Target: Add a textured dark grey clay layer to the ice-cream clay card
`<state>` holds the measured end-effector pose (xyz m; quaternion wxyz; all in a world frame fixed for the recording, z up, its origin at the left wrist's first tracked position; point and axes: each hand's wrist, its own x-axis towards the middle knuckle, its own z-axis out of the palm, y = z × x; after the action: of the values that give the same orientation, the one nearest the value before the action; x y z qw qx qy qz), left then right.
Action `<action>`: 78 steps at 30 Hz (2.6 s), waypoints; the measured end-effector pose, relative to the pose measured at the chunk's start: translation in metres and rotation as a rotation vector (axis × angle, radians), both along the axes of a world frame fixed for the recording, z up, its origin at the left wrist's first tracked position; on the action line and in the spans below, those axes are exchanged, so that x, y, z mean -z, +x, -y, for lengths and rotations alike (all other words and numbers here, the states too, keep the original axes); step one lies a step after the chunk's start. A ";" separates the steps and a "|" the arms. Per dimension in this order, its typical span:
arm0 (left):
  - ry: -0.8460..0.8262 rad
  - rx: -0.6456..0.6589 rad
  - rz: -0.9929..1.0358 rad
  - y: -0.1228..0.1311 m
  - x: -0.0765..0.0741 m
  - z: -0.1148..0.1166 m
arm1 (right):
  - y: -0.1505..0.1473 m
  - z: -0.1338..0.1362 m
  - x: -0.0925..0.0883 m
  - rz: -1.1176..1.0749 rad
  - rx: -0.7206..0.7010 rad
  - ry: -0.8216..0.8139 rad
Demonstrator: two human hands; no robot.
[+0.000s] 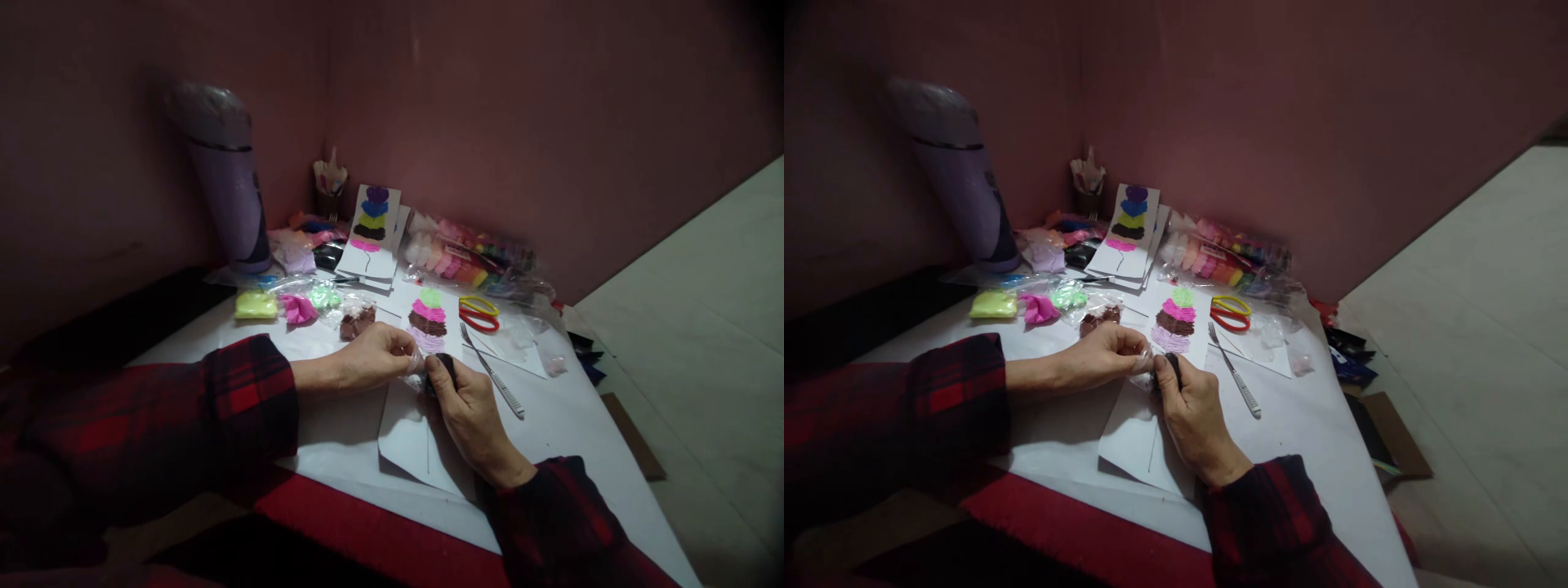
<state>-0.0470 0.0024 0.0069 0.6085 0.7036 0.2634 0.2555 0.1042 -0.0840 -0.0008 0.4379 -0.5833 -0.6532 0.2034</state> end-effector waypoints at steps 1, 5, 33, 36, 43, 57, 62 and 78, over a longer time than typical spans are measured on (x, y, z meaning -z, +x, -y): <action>0.003 0.006 0.005 0.000 0.000 0.000 | 0.000 0.000 0.000 0.000 -0.001 -0.001; 0.010 0.009 0.003 -0.001 -0.001 0.000 | -0.001 0.000 0.000 -0.004 0.006 -0.012; 0.091 -0.053 -0.024 -0.001 -0.001 0.000 | 0.000 0.000 -0.002 0.011 -0.009 0.012; 0.105 -0.042 -0.028 -0.001 0.000 0.000 | 0.000 0.000 -0.001 0.015 -0.014 0.018; 0.062 -0.046 -0.005 -0.001 0.001 0.001 | 0.000 0.000 0.000 -0.006 -0.010 0.001; 0.084 -0.045 -0.024 -0.001 0.000 -0.001 | -0.001 0.000 0.000 -0.013 -0.018 0.000; 0.084 -0.060 -0.030 -0.001 -0.003 0.001 | -0.001 0.000 0.001 -0.007 -0.016 0.010; 0.059 -0.029 0.009 0.000 0.002 -0.001 | 0.000 0.000 0.000 -0.027 -0.010 -0.024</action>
<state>-0.0474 0.0031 0.0046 0.5849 0.7163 0.2632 0.2749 0.1039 -0.0840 -0.0009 0.4387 -0.5823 -0.6476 0.2215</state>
